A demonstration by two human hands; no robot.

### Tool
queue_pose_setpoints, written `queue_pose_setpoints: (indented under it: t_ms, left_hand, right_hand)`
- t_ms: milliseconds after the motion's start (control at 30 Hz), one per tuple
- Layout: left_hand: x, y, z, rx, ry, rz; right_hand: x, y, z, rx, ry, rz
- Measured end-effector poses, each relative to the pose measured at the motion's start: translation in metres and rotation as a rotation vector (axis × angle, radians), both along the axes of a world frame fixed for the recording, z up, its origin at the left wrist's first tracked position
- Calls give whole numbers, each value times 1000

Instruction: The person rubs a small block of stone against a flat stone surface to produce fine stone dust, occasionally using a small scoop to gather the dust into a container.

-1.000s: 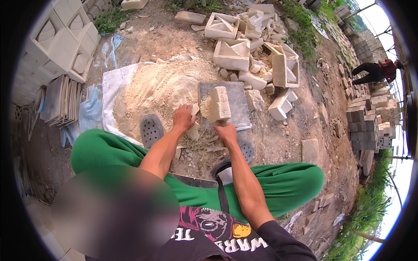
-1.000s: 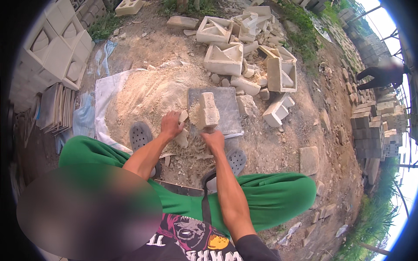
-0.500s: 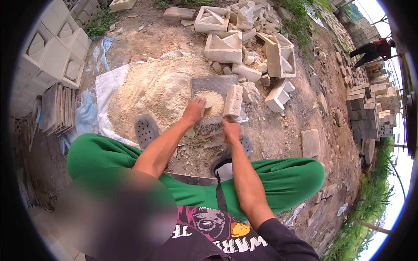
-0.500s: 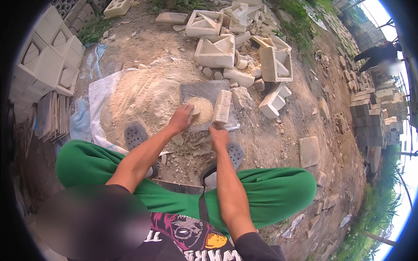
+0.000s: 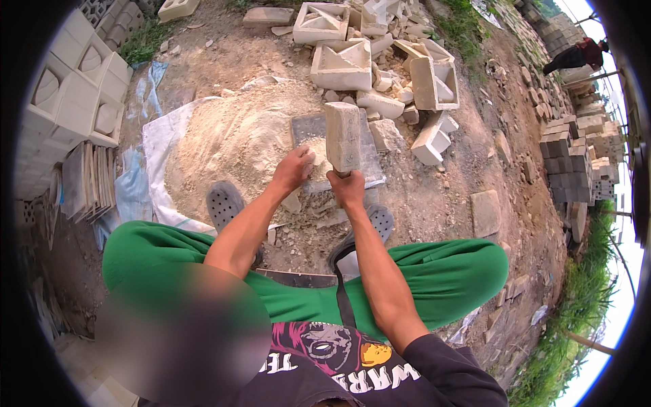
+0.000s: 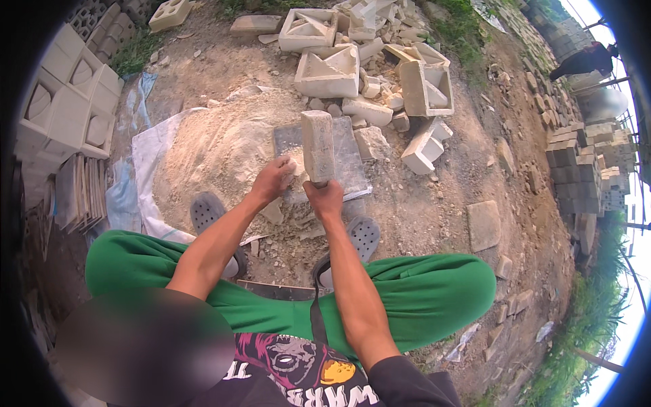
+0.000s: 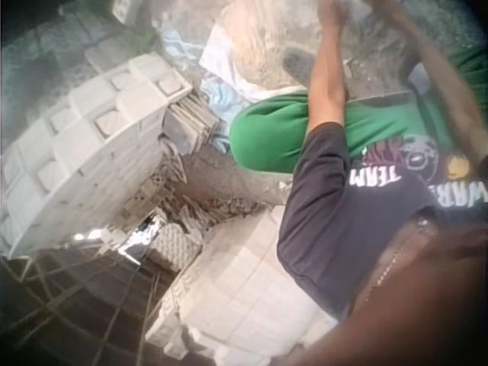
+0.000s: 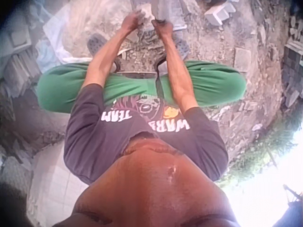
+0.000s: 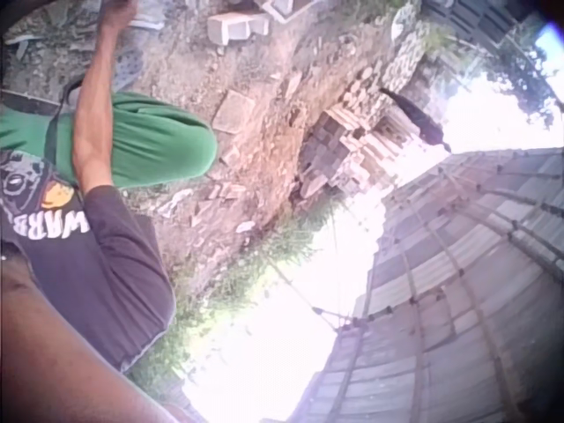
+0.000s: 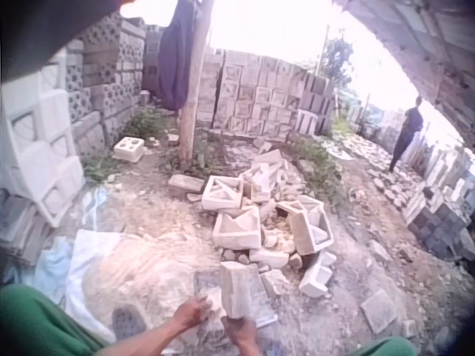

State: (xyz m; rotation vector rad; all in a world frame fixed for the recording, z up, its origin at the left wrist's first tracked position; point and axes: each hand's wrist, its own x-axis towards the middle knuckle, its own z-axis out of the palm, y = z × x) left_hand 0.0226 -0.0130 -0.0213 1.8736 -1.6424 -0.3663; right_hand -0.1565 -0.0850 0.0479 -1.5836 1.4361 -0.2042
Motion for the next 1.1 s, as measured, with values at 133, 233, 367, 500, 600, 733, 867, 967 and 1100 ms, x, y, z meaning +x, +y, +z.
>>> queue_pose_setpoints:
  t_ms: [133,233,367,500,600,733,867,967,1100]
  left_hand:
    - [3,-3,-8,93,14,11]
    - [11,0,-18,76,204,72]
    - [-3,-11,-1,149,303,126]
    - [9,-1,-18,229,388,162]
    - [5,-6,-12,254,385,185]
    - [4,-4,2,159,294,137]
    - [0,-6,17,262,487,239]
    - [0,-2,11,230,433,259]
    - [-6,-15,18,361,501,238]
  right_hand:
    - [-3,22,-24,-154,132,25]
    - [6,11,-17,-78,184,23]
    - [-1,2,4,-199,-23,-85]
    - [21,3,23,-324,-115,-73]
    - [10,12,-11,-285,-27,-21]
    - [-7,20,-36,-65,188,-53]
    - [-7,8,-35,-235,-44,-134]
    - [2,0,-27,-307,-28,-66]
    - [-6,17,-52,-313,-74,-82]
